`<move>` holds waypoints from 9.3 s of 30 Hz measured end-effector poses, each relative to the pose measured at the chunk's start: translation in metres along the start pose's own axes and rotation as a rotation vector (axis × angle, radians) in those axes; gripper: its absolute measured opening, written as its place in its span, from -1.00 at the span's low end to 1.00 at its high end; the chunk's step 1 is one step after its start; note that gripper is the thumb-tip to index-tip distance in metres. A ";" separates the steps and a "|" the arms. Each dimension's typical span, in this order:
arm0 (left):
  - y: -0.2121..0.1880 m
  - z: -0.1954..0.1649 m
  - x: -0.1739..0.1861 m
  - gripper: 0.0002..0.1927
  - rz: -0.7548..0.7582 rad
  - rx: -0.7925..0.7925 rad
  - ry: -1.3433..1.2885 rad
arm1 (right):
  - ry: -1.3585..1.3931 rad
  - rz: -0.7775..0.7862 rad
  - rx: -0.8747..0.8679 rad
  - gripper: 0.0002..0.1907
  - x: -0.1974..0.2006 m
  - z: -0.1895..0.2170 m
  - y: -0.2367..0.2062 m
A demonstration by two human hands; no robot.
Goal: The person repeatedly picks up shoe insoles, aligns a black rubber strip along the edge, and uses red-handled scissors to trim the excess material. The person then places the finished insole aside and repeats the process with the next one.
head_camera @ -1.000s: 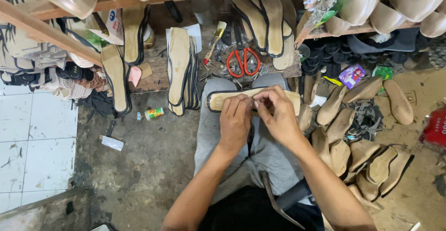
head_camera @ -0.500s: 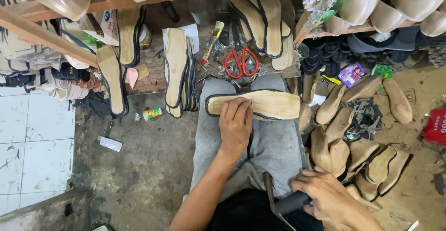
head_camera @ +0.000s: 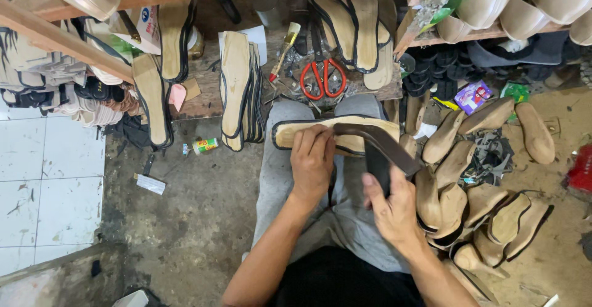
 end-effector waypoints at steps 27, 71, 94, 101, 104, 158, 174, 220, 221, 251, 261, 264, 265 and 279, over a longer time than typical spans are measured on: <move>-0.002 0.015 -0.008 -0.43 0.073 0.123 -0.024 | 0.343 -0.151 0.396 -0.62 -0.002 0.018 -0.007; 0.009 0.041 -0.040 -0.30 0.448 0.849 -1.682 | -0.264 0.038 0.240 -0.82 0.043 -0.014 -0.028; -0.034 0.018 -0.035 -0.38 0.494 0.689 -1.697 | 0.823 0.334 -0.073 -0.12 -0.051 -0.024 -0.024; -0.006 0.065 0.000 -0.59 0.165 0.627 -1.193 | 0.662 0.401 0.068 -0.12 -0.061 -0.027 -0.036; 0.000 0.078 0.010 -0.67 0.057 0.700 -1.131 | 0.522 0.429 0.056 -0.14 -0.068 -0.028 -0.037; -0.043 0.075 0.035 -0.78 0.195 0.931 -1.270 | -0.254 0.333 0.417 -0.57 -0.030 0.053 -0.016; -0.049 0.044 0.034 -0.82 0.271 0.939 -1.317 | -0.157 0.233 0.372 -0.81 -0.033 0.056 -0.010; -0.038 0.009 0.036 -0.70 0.938 0.654 -0.800 | -0.325 0.562 0.294 -0.73 -0.010 0.066 0.005; -0.038 0.009 0.036 -0.70 0.909 0.646 -0.852 | -0.298 0.547 0.279 -0.73 -0.010 0.057 0.005; -0.146 -0.024 -0.024 -0.13 0.878 0.872 -1.247 | 0.609 0.126 0.162 -0.53 0.038 0.005 0.018; -0.056 0.023 0.015 -0.41 -0.136 0.792 -1.482 | 0.454 0.398 0.182 -0.43 -0.045 0.031 -0.024; -0.051 0.022 0.019 -0.42 -0.253 0.757 -1.530 | 0.271 0.318 0.293 -0.30 -0.049 0.051 -0.026; -0.052 0.021 0.019 -0.42 -0.273 0.750 -1.537 | 0.217 0.291 0.306 -0.28 -0.049 0.054 -0.025; -0.046 0.034 0.036 -0.44 0.009 0.666 -1.417 | -0.148 0.198 0.307 -0.68 -0.026 0.051 -0.008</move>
Point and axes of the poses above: each hand's wrist, its own y-axis towards the middle knuckle, its own x-axis out of the back of the hand, z = x × y, the point moved 10 cm from there along y, towards the middle knuckle, and after that the axes turned 3 degrees about x, right-handed, at the moved point
